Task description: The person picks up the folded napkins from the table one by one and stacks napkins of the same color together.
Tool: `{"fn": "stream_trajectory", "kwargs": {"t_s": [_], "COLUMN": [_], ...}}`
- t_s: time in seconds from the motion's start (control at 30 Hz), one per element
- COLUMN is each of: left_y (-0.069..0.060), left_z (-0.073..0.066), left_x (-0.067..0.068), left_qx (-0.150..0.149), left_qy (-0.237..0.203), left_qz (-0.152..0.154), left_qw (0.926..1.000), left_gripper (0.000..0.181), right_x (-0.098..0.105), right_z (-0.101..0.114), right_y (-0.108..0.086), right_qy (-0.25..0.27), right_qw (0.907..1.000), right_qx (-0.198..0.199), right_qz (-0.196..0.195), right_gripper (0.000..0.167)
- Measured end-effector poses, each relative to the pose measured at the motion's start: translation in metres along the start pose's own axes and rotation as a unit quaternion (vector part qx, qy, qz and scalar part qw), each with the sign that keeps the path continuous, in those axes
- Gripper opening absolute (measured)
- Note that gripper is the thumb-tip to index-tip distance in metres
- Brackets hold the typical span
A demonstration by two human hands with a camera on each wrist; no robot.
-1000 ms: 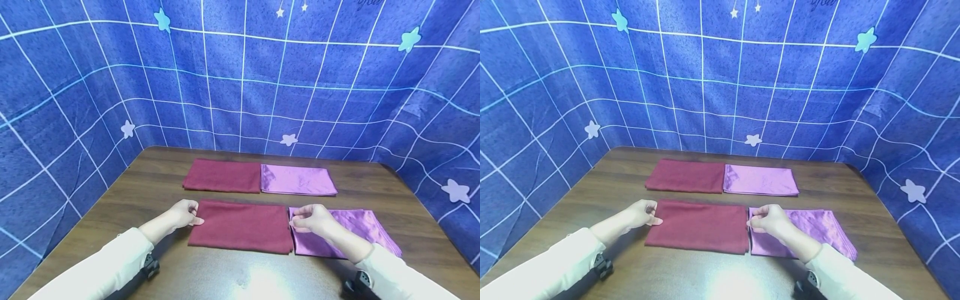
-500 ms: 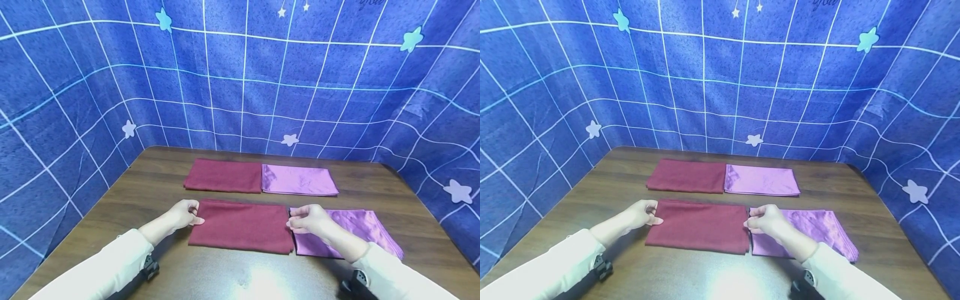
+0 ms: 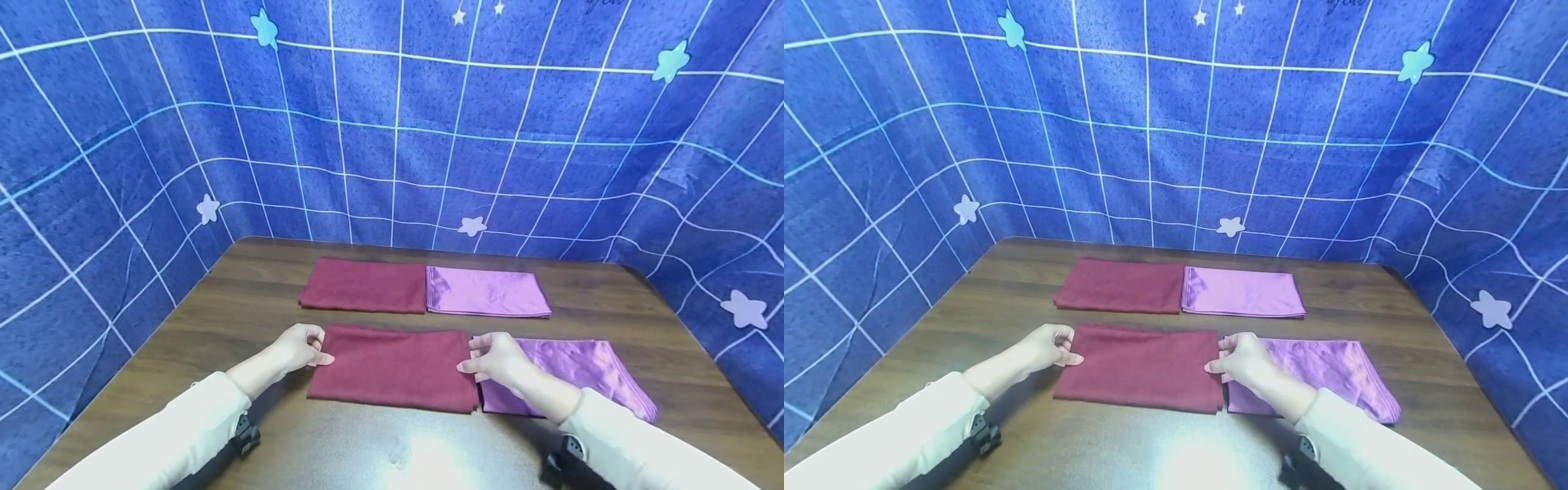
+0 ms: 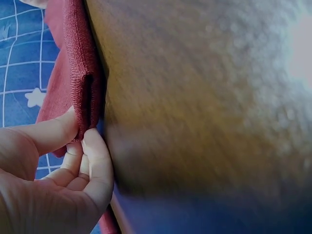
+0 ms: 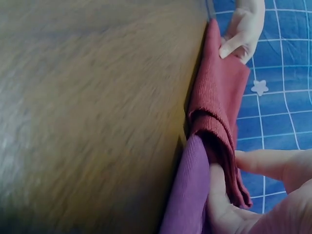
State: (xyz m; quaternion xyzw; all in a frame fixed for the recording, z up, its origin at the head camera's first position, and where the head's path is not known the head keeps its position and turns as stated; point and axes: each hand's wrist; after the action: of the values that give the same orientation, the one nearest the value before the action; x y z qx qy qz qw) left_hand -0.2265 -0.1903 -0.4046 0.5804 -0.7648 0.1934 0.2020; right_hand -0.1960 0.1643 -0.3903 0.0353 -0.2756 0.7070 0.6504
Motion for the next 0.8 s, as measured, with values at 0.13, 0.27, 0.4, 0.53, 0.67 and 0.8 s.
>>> {"fn": "stream_trajectory", "kwargs": {"t_s": [0.13, 0.27, 0.4, 0.53, 0.67, 0.8], "left_y": [0.0006, -0.0003, -0.0007, -0.0012, -0.0037, -0.0064], "left_z": [-0.0015, -0.0011, 0.0017, 0.0023, -0.0016, -0.0068], "left_x": [0.0011, 0.0015, 0.0035, 0.0051, 0.004, -0.0005], "left_qx": [0.003, 0.01, 0.016, 0.021, 0.038, 0.061], "left_qy": [0.004, -0.014, -0.039, -0.055, -0.083, -0.111], "left_qz": [-0.003, 0.002, 0.013, 0.021, 0.023, 0.012], "left_qw": [1.0, 0.9998, 0.999, 0.9981, 0.9955, 0.9919], "left_gripper": [0.042, 0.04, 0.035, 0.022, 0.013, 0.014], "right_x": [-0.0026, -0.0034, -0.0042, -0.0048, -0.0049, -0.0064], "right_z": [0.0027, 0.0032, 0.0033, 0.0043, 0.0053, 0.0066], "right_y": [0.0019, 0.0004, -0.0015, -0.0014, -0.0024, -0.0053], "right_qy": [0.0, 0.014, 0.035, 0.062, 0.084, 0.119], "right_qw": [1.0, 0.9995, 0.9983, 0.9963, 0.9944, 0.9897], "right_qx": [-0.005, -0.011, -0.015, -0.029, -0.041, -0.04], "right_qz": [0.006, 0.026, 0.045, 0.051, 0.05, 0.068], "right_gripper": [0.053, 0.048, 0.039, 0.027, 0.043, 0.055]}}
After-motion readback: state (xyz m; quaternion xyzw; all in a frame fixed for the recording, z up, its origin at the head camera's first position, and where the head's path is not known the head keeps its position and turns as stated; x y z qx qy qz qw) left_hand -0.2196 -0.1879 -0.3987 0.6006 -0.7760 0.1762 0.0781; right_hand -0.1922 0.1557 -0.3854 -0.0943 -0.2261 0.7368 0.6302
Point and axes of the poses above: each hand's wrist, its own y-axis towards the middle knuckle, its own x-axis out of the back of the hand, z = x × y, and after that the axes turned 8 degrees about -x, right-handed
